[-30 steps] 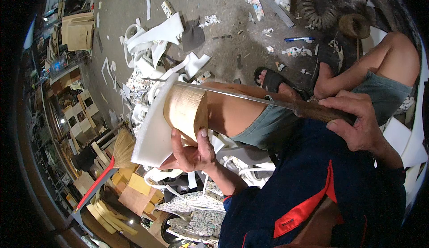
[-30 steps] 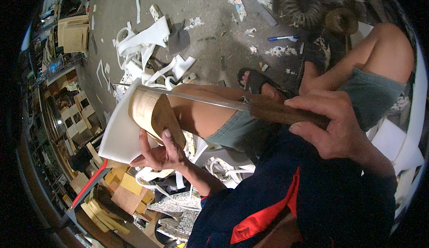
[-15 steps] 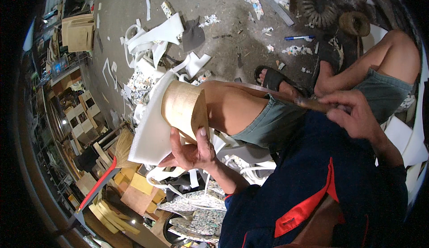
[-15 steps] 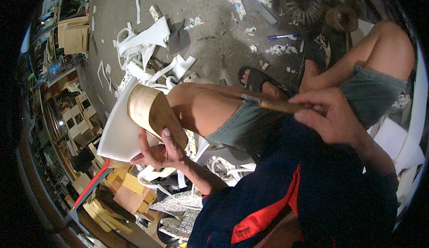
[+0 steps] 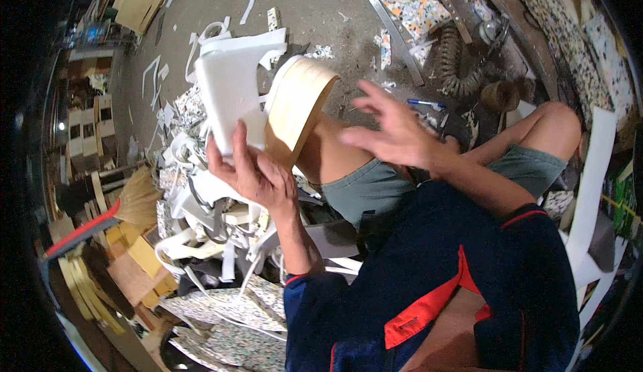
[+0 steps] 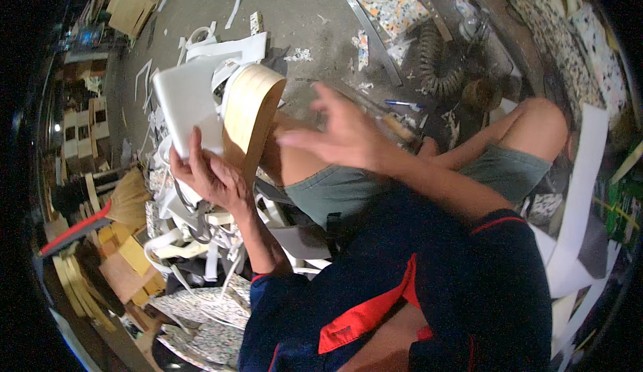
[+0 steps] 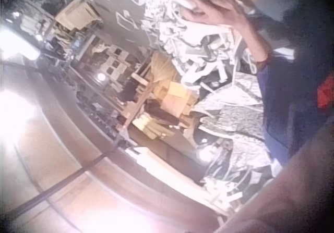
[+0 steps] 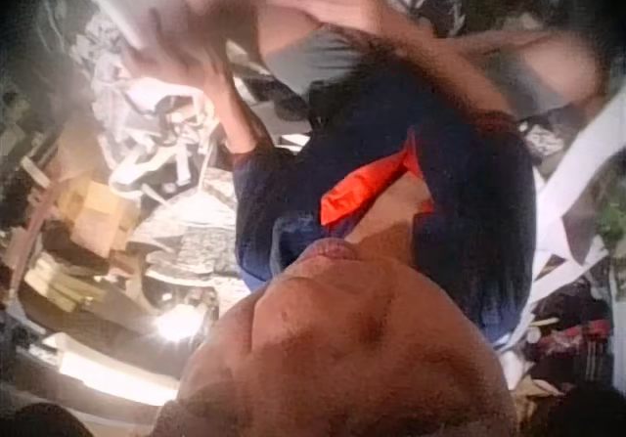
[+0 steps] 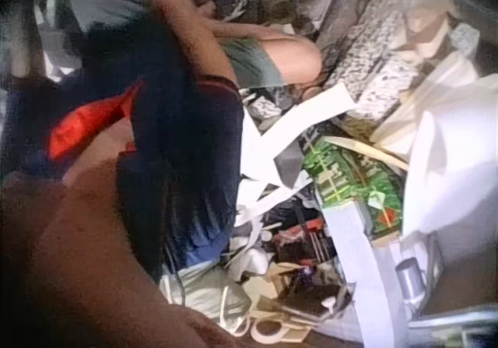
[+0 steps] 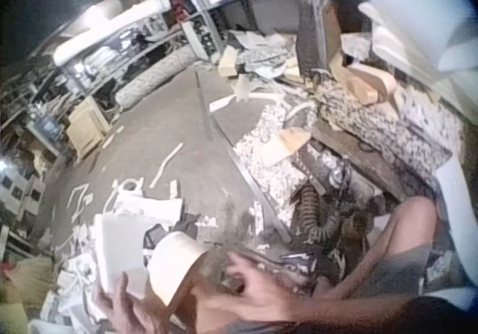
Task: The person sits on the floor and repeatedly trims and shapes a white sole material attached to a wooden block using a curved knife and a clamp. They rotate the piece, cut away excess material, and inspect the edges throughout the process.
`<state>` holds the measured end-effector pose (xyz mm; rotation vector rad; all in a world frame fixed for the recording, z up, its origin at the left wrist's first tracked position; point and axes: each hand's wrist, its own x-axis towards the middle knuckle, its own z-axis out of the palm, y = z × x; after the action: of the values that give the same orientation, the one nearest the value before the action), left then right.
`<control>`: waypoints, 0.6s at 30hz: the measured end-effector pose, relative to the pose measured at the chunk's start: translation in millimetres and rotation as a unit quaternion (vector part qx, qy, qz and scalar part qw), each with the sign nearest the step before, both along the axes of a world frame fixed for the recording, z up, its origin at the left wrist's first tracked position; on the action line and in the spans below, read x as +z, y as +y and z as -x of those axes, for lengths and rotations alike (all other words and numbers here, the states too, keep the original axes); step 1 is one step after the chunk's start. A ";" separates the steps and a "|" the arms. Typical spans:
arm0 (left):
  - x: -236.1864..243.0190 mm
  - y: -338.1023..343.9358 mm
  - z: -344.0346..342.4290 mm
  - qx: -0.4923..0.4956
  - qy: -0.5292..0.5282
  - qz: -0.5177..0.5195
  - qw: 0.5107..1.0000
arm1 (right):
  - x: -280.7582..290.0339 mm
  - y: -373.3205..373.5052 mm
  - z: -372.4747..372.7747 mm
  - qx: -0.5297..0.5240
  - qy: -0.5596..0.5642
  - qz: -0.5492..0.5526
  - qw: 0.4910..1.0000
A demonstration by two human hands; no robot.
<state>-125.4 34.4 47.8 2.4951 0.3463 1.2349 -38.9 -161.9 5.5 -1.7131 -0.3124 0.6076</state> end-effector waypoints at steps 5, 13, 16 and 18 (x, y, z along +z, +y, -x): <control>13.8 4.9 5.6 0.000 -0.001 0.004 1.000 | 12.8 63.4 -3.4 -0.019 0.110 -0.250 0.962; 94.1 187.7 136.6 0.366 -0.120 -0.123 0.915 | 12.2 46.6 -2.4 -0.101 0.186 -0.307 0.928; 80.6 218.3 194.9 0.647 0.093 -0.217 0.725 | 17.8 33.1 -29.5 -0.113 0.200 -0.301 0.925; 44.0 215.1 223.7 0.642 0.057 -0.292 0.706 | 25.9 29.1 -45.2 -0.112 0.208 -0.294 0.926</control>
<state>-349.1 249.5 91.8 2.7268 2.3588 1.7707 6.3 -132.8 31.4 -0.9922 0.0131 0.6130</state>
